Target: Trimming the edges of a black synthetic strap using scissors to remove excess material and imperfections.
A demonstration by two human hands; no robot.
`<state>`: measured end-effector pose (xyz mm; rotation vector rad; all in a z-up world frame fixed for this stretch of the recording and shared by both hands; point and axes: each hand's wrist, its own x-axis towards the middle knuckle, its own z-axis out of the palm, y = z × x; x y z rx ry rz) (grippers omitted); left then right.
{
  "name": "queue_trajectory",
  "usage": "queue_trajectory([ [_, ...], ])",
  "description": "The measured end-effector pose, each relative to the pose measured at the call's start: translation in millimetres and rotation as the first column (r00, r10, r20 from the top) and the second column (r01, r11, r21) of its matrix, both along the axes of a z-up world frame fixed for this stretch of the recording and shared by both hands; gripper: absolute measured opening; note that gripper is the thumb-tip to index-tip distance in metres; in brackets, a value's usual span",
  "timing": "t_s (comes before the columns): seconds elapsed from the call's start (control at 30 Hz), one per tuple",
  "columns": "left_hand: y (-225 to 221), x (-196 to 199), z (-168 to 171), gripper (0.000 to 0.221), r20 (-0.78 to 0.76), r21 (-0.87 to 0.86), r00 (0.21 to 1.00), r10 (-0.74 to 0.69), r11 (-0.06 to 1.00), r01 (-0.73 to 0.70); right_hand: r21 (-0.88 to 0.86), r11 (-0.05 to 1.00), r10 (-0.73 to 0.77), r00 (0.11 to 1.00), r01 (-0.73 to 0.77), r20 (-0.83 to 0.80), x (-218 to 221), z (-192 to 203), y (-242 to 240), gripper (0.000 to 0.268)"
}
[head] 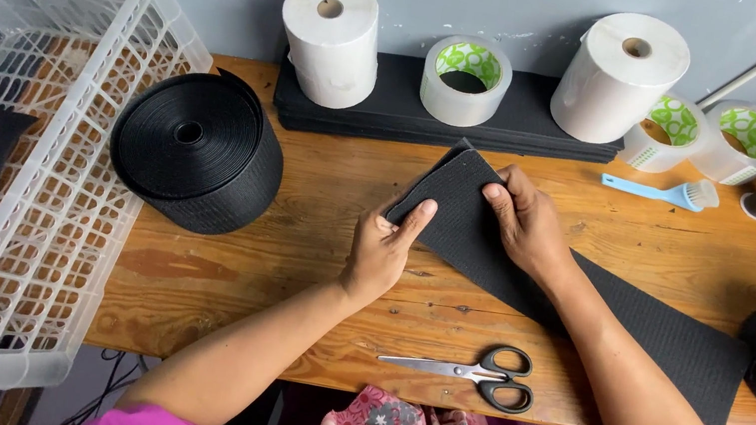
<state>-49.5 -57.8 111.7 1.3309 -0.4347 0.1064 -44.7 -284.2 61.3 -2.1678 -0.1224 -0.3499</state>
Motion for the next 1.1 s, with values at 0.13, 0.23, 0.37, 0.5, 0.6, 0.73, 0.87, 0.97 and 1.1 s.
queue_trajectory([
  [0.13,0.4,1.6,-8.0,0.017,0.005,-0.004,1.0,-0.005,1.0,0.005,0.001,1.0,0.001,1.0,-0.001,0.007,-0.7,1.7,0.9,0.021],
  [0.23,0.3,-1.5,-4.0,0.016,0.002,-0.011,1.0,-0.011,1.0,0.011,0.003,1.0,0.008,1.0,-0.008,0.01,-1.9,2.5,1.9,0.02],
  [0.37,1.5,-0.6,-3.6,0.016,0.018,-0.012,1.0,-0.025,1.0,0.026,0.016,1.0,0.01,1.0,-0.01,0.009,-2.3,3.6,2.2,0.02],
  [0.5,0.2,-0.3,-8.4,0.015,0.025,-0.013,0.999,-0.034,0.999,0.034,0.024,1.0,0.008,1.0,-0.008,0.003,-2.1,3.3,2.0,0.019],
  [0.6,-2.2,10.0,-44.7,0.011,0.036,0.005,0.999,-0.022,1.0,0.021,0.016,1.0,0.007,1.0,-0.007,0.001,-2.9,5.1,3.4,0.019],
  [0.73,-0.9,8.3,-37.0,0.008,0.02,-0.015,1.0,0.0,1.0,0.0,0.026,1.0,0.007,1.0,-0.007,0.018,-4.1,1.6,6.0,0.019],
  [0.87,0.2,6.7,-14.6,0.013,0.082,-0.031,0.996,0.026,0.999,-0.024,0.031,0.999,0.015,1.0,-0.016,0.016,-1.2,-8.8,6.5,0.019],
  [0.97,1.6,5.2,-7.3,0.013,0.098,-0.016,0.994,0.053,0.999,-0.051,0.035,0.999,0.026,1.0,-0.026,0.009,-2.2,-5.8,9.3,0.018],
  [1.1,3.1,4.9,-5.0,0.017,0.075,-0.016,0.996,0.039,0.999,-0.037,0.007,0.999,0.043,0.999,-0.043,0.007,-10.2,13.6,14.3,0.016],
])
